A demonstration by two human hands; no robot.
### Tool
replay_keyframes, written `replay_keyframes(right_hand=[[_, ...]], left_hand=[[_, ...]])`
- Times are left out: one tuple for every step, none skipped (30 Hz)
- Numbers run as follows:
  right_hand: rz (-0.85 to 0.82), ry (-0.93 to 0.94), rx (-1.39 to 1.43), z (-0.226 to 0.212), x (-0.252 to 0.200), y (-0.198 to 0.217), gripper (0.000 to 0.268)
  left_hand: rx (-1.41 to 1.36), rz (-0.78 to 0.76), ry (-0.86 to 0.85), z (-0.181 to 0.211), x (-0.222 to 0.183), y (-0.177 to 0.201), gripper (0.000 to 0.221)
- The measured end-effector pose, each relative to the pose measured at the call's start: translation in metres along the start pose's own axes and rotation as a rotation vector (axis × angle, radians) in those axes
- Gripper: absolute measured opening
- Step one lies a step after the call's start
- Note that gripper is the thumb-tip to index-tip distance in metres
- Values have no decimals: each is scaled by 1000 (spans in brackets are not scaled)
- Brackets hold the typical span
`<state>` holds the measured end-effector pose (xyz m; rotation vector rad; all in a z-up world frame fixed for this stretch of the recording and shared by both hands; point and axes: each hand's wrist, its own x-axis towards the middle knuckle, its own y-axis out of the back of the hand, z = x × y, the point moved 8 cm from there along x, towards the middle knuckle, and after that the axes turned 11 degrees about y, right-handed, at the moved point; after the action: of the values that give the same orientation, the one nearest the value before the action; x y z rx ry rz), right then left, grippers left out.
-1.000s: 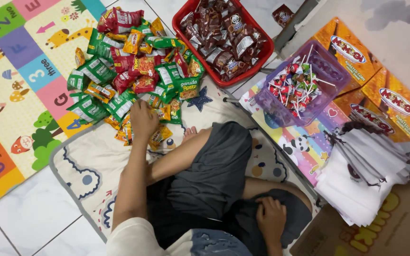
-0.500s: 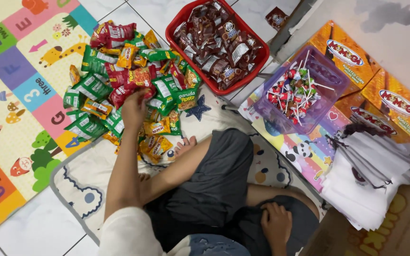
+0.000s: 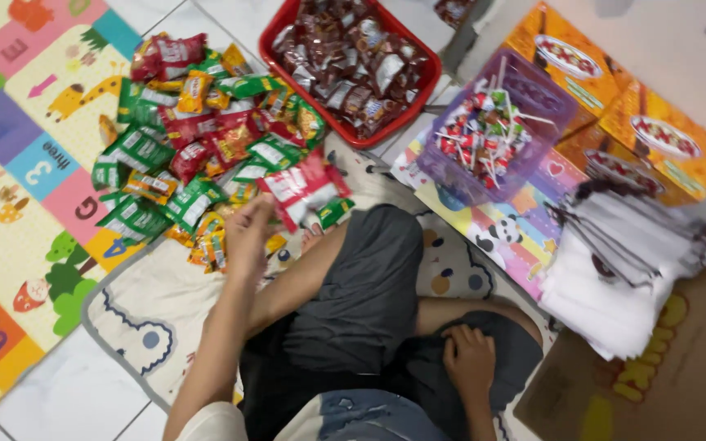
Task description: Packing various snacks and lollipops into small gift bags and placing them into a cardboard box
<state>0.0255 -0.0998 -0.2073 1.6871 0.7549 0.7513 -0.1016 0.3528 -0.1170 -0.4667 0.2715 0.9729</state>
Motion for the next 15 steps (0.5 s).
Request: replay_keyframes(right_hand=[[-29,6,4,-1,-1,-2,13],[-57,13,9,-1,-2,-4,12],[-52,-18,7,0,-1,-2,12],[-28,-2,15,-2,1,1,11],[-5,10,21,-3,0,4,12],[-1,-23,17,-1,-1,6,12],[-11,4,16,-3,0,7,11],[-21,30,16,-5,0,8,11],[-12,6,13,-3,-1,8,11],[-1,25,3,-4,-1,9,13],[9,46,-6,-6,-1,10,16],[17,25,-9,-4,-3,5,16],[25,-9,19,-1,-6,1,11],[35,-43,47,2,-9,-2,9],[41,-59,41,5,-13,-6,9]], left_hand=[[27,84,-7,0,-12,-16,20],[54,168,-16,-1,-25,-33,26],[68,141,-8,-7,-40,-54,26],[230,115,-287,9,-64,-80,20],[382,80,-569,19,-95,-109,20],[387,47,-563,-25,-84,-114,20],[437,-261,-394,-84,-70,-136,32],[480,-563,-215,-145,-65,-154,51],[487,-589,-215,-106,-75,-199,51],[630,-600,-1011,-30,-131,-242,33],[709,-551,-1820,12,-208,-268,20],[696,-574,-1825,-33,-187,-292,20],[621,-488,-1843,-72,-170,-309,17],[546,-402,-1855,-112,-156,-325,20],[531,-418,-1857,-122,-146,-328,20]])
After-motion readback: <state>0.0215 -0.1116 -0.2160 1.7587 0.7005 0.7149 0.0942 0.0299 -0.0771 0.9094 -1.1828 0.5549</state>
